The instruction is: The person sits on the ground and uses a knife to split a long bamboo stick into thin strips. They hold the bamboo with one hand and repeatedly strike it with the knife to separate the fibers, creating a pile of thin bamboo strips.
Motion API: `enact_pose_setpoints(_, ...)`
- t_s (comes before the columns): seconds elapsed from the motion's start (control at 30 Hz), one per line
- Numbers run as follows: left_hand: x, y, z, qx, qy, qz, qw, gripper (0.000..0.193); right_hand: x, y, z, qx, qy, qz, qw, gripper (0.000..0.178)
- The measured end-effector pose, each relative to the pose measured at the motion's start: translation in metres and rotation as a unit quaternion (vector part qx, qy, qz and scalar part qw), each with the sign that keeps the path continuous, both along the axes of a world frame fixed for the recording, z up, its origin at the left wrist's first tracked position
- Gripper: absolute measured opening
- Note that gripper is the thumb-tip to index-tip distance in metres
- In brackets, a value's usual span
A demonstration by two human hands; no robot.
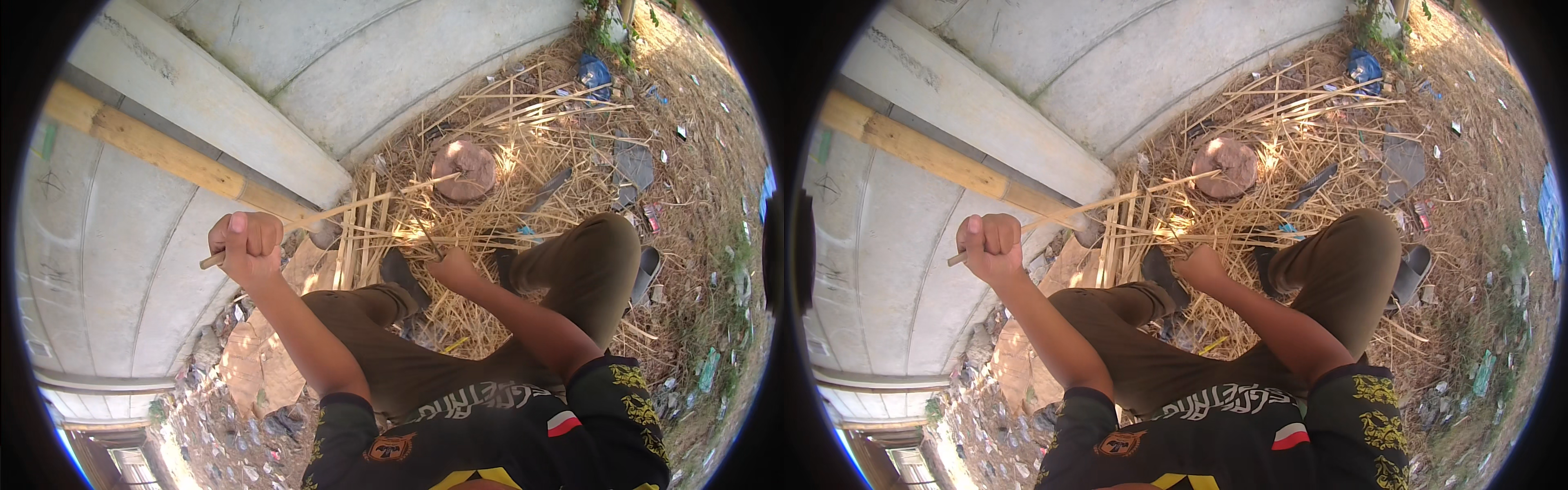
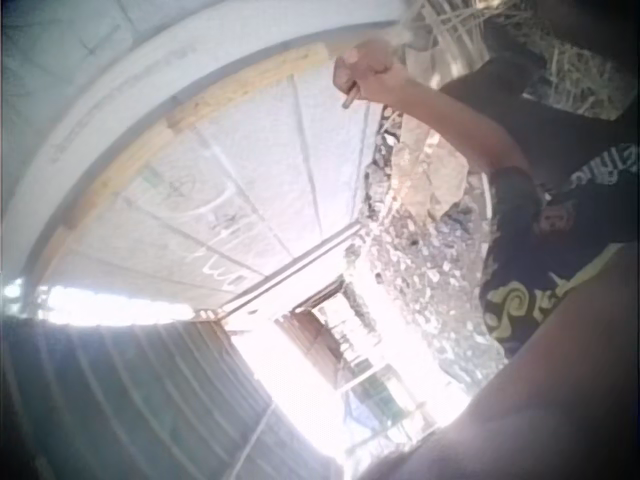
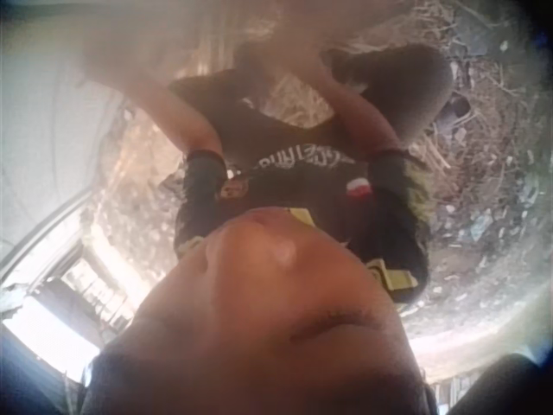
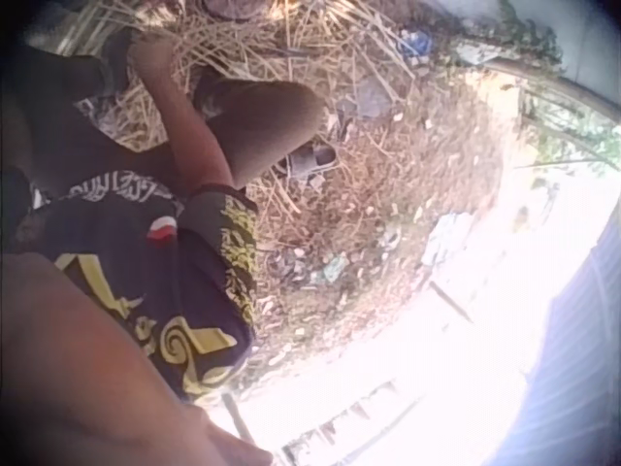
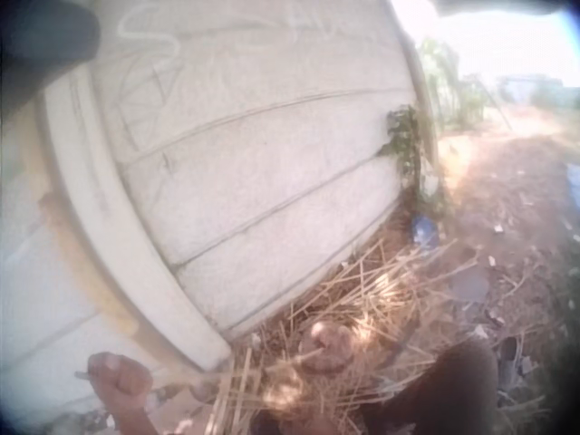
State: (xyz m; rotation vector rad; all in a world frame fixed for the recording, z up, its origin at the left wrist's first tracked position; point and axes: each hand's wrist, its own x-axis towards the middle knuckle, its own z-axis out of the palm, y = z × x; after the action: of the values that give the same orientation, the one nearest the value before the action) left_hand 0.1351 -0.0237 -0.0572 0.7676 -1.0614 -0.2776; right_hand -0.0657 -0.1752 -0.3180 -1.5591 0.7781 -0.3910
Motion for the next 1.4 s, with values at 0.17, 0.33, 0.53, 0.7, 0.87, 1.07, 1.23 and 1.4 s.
enact_pose_setpoints(0.17, 0.007, 0.012, -0.002, 0.000, 0.005, 0.025, 1.000, 0.047, 0.004, -0.016, 0.055, -0.032, 0.058, 0.051, 0.997, 0.030)
enact_pose_setpoints(0.33, -0.004, -0.003, 0.001, 0.002, 0.002, 0.028, 1.000, 0.047, -0.003, -0.018, 0.069, 0.012, -0.175, -0.052, 0.983, 0.035)
enact_pose_setpoints(0.53, -0.007, -0.008, 0.005, 0.007, -0.051, -0.053, 0.997, 0.043, 0.016, -0.034, -0.002, 0.058, 0.131, 0.014, 0.990, 0.041)
enact_pose_setpoints(0.7, -0.010, -0.003, 0.004, 0.016, -0.024, -0.008, 1.000, 0.043, 0.013, -0.040, 0.059, -0.115, 0.049, 0.078, 0.989, 0.045)
enact_pose_setpoints(0.87, -0.017, -0.020, 0.013, -0.032, 0.128, 0.191, 0.973, 0.045, -0.001, -0.037, 0.051, -0.059, 0.140, 0.067, 0.986, 0.040)
enact_pose_setpoints(1.07, -0.009, -0.021, 0.010, -0.057, 0.204, 0.295, 0.932, 0.049, 0.005, -0.029, 0.011, -0.173, 0.125, 0.005, 0.977, 0.036)
enact_pose_setpoints(1.23, -0.012, -0.020, 0.014, -0.055, 0.211, 0.343, 0.914, 0.049, -0.005, -0.028, 0.031, 0.203, 0.126, -0.012, 0.971, 0.029)
enact_pose_setpoints(1.4, -0.008, -0.014, 0.010, -0.060, 0.223, 0.337, 0.913, 0.046, -0.009, -0.024, 0.068, 0.061, 0.126, 0.023, 0.990, 0.028)
